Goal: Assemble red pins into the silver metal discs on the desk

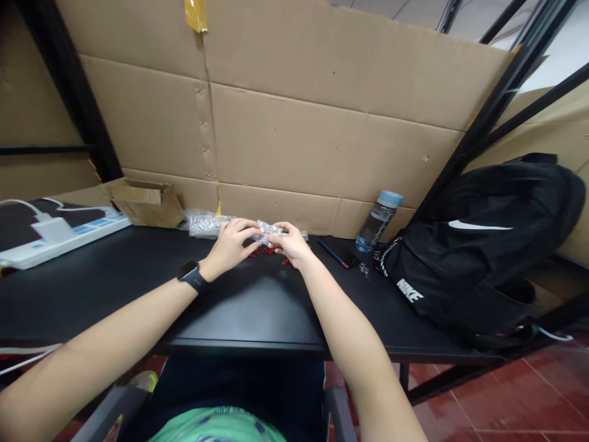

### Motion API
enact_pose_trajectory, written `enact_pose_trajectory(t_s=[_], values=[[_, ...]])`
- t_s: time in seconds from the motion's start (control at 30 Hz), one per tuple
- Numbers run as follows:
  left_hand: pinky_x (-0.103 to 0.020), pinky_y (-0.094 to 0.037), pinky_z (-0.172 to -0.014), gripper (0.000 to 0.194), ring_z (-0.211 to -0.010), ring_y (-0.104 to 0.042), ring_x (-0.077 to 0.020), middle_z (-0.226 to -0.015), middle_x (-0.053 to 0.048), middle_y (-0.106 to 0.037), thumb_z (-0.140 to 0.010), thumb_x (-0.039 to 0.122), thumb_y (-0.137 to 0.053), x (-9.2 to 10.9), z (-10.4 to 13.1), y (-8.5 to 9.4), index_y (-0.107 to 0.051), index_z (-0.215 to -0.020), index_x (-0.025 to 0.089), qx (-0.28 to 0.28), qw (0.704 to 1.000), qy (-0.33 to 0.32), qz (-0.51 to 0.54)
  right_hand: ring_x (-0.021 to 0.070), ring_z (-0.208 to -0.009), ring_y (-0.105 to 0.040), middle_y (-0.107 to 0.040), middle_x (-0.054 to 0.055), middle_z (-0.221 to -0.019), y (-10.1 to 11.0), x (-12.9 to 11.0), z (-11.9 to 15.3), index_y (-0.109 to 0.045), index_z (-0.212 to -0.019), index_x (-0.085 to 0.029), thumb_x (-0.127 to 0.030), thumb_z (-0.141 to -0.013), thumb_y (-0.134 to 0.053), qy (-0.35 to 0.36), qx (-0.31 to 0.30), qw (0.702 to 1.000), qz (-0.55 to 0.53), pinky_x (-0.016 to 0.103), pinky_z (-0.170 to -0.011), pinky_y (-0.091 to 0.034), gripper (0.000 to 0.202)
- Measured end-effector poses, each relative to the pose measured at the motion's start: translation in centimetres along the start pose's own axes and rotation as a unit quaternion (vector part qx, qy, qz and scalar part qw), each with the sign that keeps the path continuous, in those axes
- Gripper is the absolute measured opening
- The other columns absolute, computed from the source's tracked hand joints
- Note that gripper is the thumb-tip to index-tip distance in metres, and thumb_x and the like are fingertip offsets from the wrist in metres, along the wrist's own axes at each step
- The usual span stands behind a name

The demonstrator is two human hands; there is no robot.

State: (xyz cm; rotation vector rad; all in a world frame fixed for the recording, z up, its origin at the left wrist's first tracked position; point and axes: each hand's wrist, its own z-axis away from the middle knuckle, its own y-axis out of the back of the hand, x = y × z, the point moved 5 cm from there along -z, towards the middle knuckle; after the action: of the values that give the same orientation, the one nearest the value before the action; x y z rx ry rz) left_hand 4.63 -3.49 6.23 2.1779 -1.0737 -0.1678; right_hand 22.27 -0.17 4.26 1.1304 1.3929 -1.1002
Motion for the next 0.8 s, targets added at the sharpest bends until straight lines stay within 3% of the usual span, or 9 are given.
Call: enact_pose_trajectory(t_s=[0.1,0.2,0.33,0.43,0.57,0.73,0.8], values=[[-0.045,-0.034,-0.101,0.019,-0.115,-0.055,-0.0275,-0.121,-0.007,-0.065,-0.092,0.027,-0.06,-0.3,0.0,-0.2,-0.07,-0.107,0.026,-0.008,1.0,0.006,0.008,0.0098,-0.059,-0.061,-0.071,0.001,-0.084,2.0,-0.6,-0.6,-0.055,-0.105,-0.022,-0.02,-0.067,-0.079,0.032,0.059,0.997,0.03,0.018,-0.049,-0.045,0.045],[-0.043,-0.035,-0.098,0.017,-0.109,-0.057,-0.0255,-0.114,-0.006,-0.066,-0.092,0.025,-0.056,-0.6,0.0,-0.4,-0.071,-0.101,0.025,-0.017,1.0,0.013,0.01,0.011,-0.06,-0.062,-0.071,0.001,-0.088,5.3,-0.6,-1.4,-0.052,-0.107,-0.022,-0.019,-0.069,-0.073,0.054,0.15,0.985,0.072,0.018,-0.047,-0.043,0.043],[-0.043,-0.036,-0.096,0.018,-0.107,-0.057,-0.0251,-0.109,-0.005,-0.067,-0.092,0.025,-0.054,-1.0,0.0,-0.4,-0.072,-0.096,0.025,-0.019,1.0,0.021,0.012,0.0112,-0.06,-0.062,-0.066,-0.003,-0.077,9.6,0.3,-2.2,-0.05,-0.115,-0.022,-0.013,-0.071,-0.066,0.066,0.261,0.932,0.243,0.018,-0.051,-0.046,0.048],[-0.043,-0.036,-0.095,0.018,-0.104,-0.058,-0.0244,-0.107,-0.005,-0.068,-0.092,0.025,-0.054,-1.1,0.0,-0.4,-0.072,-0.095,0.024,-0.026,0.999,0.019,0.014,0.0118,-0.057,-0.063,-0.066,-0.003,-0.076,11.0,1.9,-2.9,-0.046,-0.124,-0.02,-0.012,-0.075,-0.058,0.025,0.254,0.91,0.327,0.019,-0.052,-0.048,0.051],[-0.042,-0.036,-0.094,0.018,-0.103,-0.059,-0.0239,-0.103,-0.004,-0.069,-0.091,0.024,-0.054,-1.1,0.1,-0.8,-0.072,-0.092,0.024,-0.039,0.999,0.009,0.021,0.013,-0.058,-0.065,-0.07,-0.001,-0.077,11.1,2.5,-3.4,-0.049,-0.128,-0.018,-0.013,-0.079,-0.055,0.026,0.24,0.894,0.379,0.022,-0.056,-0.05,0.049],[-0.043,-0.035,-0.095,0.017,-0.104,-0.059,-0.0243,-0.102,-0.004,-0.07,-0.09,0.025,-0.055,-1.3,0.1,-1.1,-0.072,-0.091,0.025,-0.048,0.998,0.007,0.027,0.0172,-0.078,-0.069,-0.075,0.005,-0.088,9.8,1.9,-3.6,-0.072,-0.099,-0.018,-0.015,-0.076,-0.066,0.044,0.173,0.859,0.48,0.026,-0.077,-0.052,0.025],[-0.043,-0.035,-0.094,0.017,-0.104,-0.059,-0.0245,-0.102,-0.005,-0.07,-0.09,0.025,-0.055,-1.3,0.1,-1.2,-0.072,-0.091,0.025,-0.051,0.998,0.008,0.031,0.0201,-0.09,-0.07,-0.076,0.007,-0.095,9.3,1.9,-3.5,-0.075,-0.097,-0.02,-0.018,-0.075,-0.071,0.047,0.142,0.845,0.513,0.028,-0.084,-0.051,0.023]])
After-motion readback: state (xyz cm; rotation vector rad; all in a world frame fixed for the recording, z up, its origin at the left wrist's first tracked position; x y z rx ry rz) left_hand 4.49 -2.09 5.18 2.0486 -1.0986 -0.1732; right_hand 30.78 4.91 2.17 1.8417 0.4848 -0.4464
